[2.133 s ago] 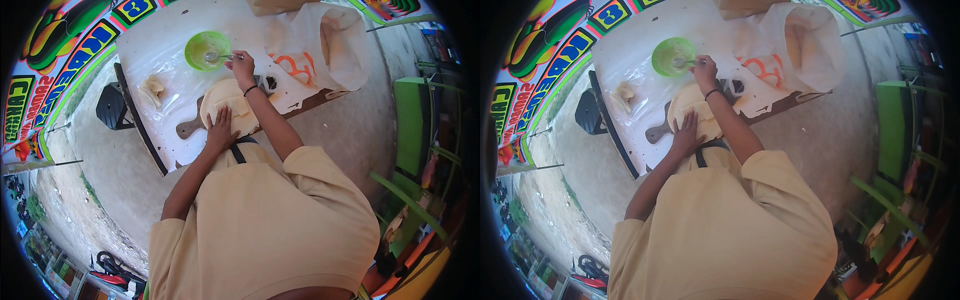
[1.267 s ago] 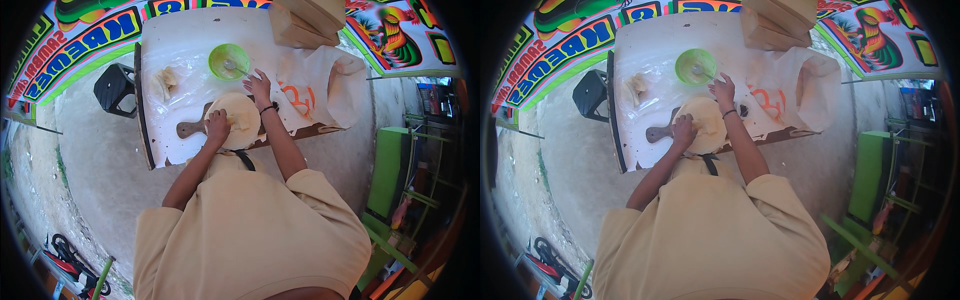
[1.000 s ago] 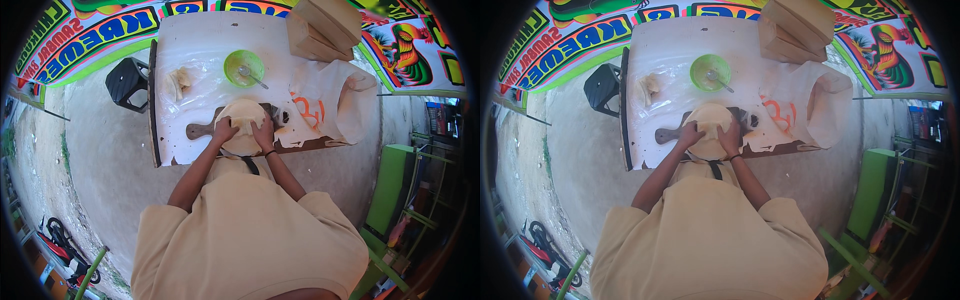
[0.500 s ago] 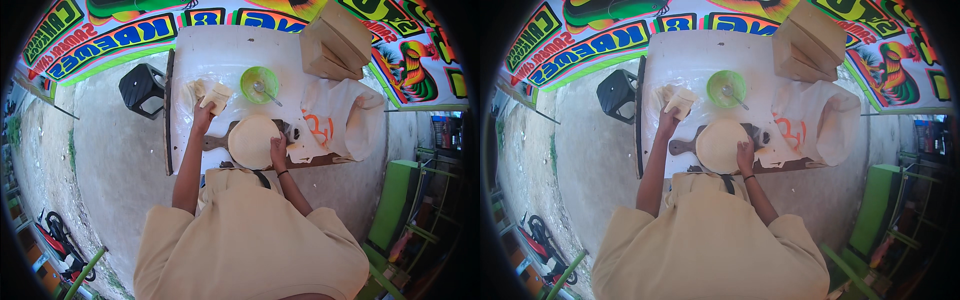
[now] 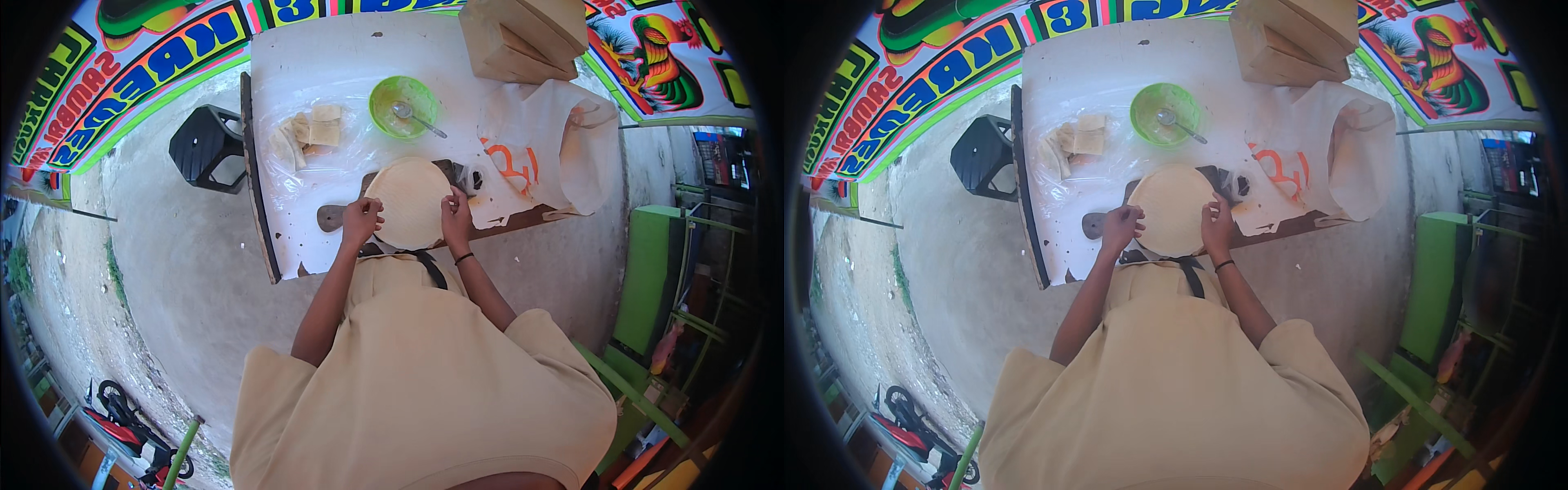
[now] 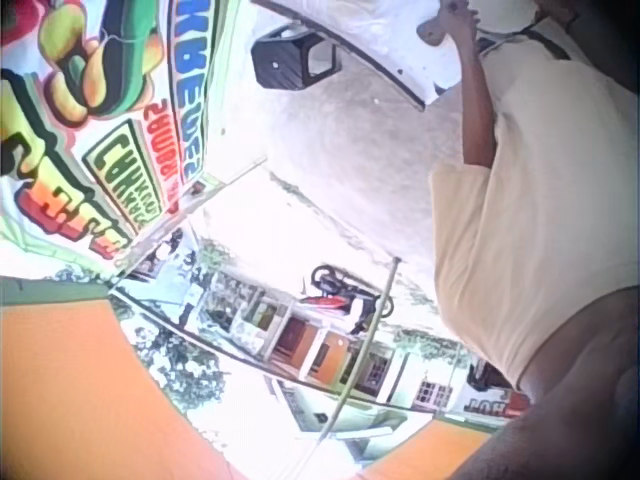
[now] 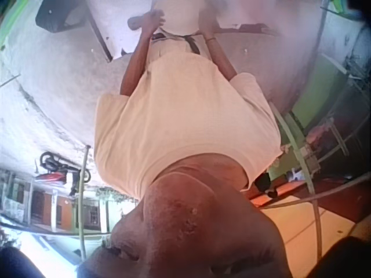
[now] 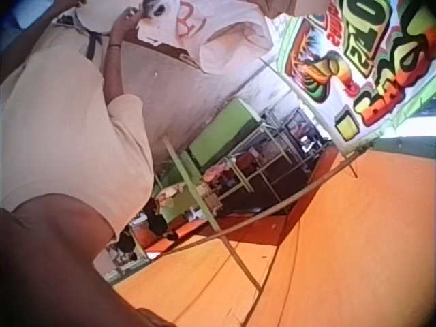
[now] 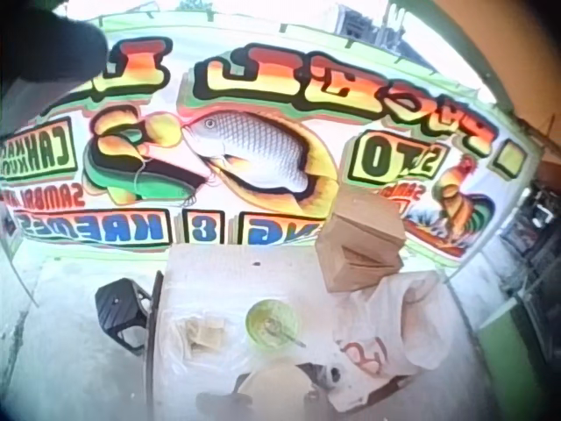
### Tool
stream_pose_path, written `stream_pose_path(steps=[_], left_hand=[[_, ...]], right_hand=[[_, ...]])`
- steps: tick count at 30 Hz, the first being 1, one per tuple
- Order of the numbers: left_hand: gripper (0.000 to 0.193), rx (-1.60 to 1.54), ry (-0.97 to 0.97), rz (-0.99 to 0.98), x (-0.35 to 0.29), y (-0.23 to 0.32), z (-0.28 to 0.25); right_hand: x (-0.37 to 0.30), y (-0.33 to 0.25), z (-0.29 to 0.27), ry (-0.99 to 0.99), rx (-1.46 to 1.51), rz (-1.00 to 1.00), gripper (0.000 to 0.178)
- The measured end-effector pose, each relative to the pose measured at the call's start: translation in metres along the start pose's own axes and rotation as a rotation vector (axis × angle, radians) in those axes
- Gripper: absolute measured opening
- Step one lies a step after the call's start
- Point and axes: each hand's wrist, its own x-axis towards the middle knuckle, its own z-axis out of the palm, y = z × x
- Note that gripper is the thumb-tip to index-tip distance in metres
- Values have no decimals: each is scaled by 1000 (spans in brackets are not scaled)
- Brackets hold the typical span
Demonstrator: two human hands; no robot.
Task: The person spreads a white paste onto a flatbread using a spoon, then places a rectangular filling on top and folds the flatbread into a triangular shape. The process is repeated with additional flatbreads.
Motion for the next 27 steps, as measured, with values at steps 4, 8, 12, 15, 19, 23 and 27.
stream_pose_path(steps=[4, 8, 12, 15, 19, 23, 27], left_hand=[[22, 367, 18, 194, -11, -31, 19], [38, 655, 59, 365, -28, -26, 28], [40, 797, -300, 477, -35, -13, 33], [41, 876, -439, 457, -32, -10, 48], [35, 1022, -480, 431, -32, -5, 61], [26, 949, -416, 475, -22, -22, 62], [25, 718, -277, 341, -34, -19, 66]], right_hand=[[13, 18, -14, 123, -49, -90, 32], [10, 13, -36, -38, -293, -445, 32], [4, 18, -44, -383, -313, -534, 29], [4, 28, -41, -389, -350, -488, 29], [5, 35, -52, -539, -340, -670, 28], [9, 39, -59, -616, -414, -780, 26], [23, 49, -57, -569, -378, -809, 16]])
